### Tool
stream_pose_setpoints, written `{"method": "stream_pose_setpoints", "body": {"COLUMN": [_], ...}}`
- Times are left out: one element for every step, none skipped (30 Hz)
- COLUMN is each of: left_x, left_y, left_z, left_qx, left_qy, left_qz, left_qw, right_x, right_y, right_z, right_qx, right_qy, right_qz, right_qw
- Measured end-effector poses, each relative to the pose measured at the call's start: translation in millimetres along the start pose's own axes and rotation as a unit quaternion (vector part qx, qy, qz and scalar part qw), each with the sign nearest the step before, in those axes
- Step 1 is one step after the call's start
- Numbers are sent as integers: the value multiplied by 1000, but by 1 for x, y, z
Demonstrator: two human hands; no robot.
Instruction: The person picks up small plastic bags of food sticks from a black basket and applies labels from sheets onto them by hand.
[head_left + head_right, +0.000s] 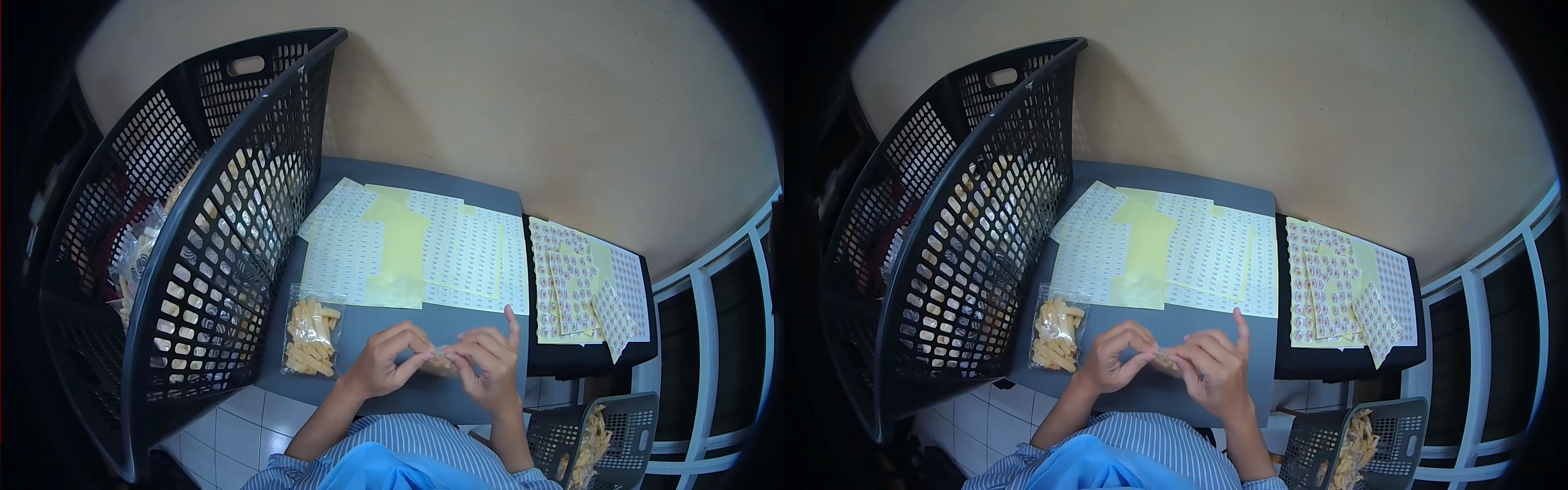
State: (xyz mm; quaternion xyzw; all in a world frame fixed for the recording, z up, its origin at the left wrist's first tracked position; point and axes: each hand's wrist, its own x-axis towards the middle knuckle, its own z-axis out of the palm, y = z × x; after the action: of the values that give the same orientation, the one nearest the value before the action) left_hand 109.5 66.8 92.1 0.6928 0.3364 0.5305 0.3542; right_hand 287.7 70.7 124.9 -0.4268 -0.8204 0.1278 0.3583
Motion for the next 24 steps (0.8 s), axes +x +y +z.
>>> {"method": "stream_pose_setpoints", "body": {"left_x": [2, 3, 4, 4, 4, 4, 3, 0, -4, -8, -12, -16, -19, -22, -25, -26, -27, -26, -23, -19, -17, -16, -16, -16], "left_y": [-1, -2, -3, -4, -6, -7, -8, -8, -9, -12, -19, -26, -32, -37, -43, -47, -51, -52, -50, -43, -40, -41, -42, -42], "left_z": [2, 3, 3, 3, 2, 1, 0, -1, -1, -3, -6, -6, -5, -4, -3, -2, 0, 1, 2, 3, 2, 1, -2, -4], "left_qx": [0, -3, -7, -7, 37, 81, 81, 80, 79, 79, 46, 11, 11, -25, -62, -62, -48, -34, -33, 27, 86, 86, 156, 226], "left_qy": [0, -16, -32, -31, -27, -23, -21, 10, 41, 42, 37, 32, 34, 31, 29, 32, 33, 33, 35, 63, 91, 93, 92, 91], "left_qz": [-1, -50, -99, -99, -106, -113, -115, -154, -195, -197, -218, -238, -240, -277, -312, -312, -306, -299, -298, -282, -264, -264, -223, -181], "left_qw": [1000, 999, 995, 995, 993, 990, 990, 985, 977, 976, 974, 971, 970, 960, 947, 947, 950, 953, 953, 957, 956, 956, 958, 953], "right_x": [1, 3, 5, 8, 10, 11, 12, 14, 16, 19, 21, 24, 26, 26, 26, 26, 26, 25, 26, 27, 28, 30, 31, 33], "right_y": [4, 7, 11, 16, 23, 31, 38, 42, 44, 44, 42, 39, 37, 37, 39, 42, 45, 48, 51, 51, 52, 53, 53, 53], "right_z": [-1, -1, 0, 4, 12, 20, 26, 31, 36, 40, 42, 42, 43, 46, 50, 54, 59, 64, 67, 68, 69, 70, 71, 72], "right_qx": [1, 10, 19, 19, 30, 40, 44, 45, 44, 43, 44, 35, 26, 27, 27, 26, 27, 22, 16, 16, 10, 5, 5, 1], "right_qy": [-1, -18, -36, -37, -47, -58, -79, -81, -98, -114, -117, -135, -153, -155, -134, -113, -115, -131, -147, -147, -180, -214, -215, -228], "right_qz": [0, 14, 27, 26, 35, 43, 55, 56, 64, 70, 70, 60, 49, 48, 31, 13, 11, 15, 18, 17, 19, 22, 22, 19], "right_qw": [1000, 1000, 999, 999, 998, 997, 994, 994, 992, 990, 990, 988, 987, 986, 990, 993, 993, 991, 989, 989, 983, 977, 976, 974]}}
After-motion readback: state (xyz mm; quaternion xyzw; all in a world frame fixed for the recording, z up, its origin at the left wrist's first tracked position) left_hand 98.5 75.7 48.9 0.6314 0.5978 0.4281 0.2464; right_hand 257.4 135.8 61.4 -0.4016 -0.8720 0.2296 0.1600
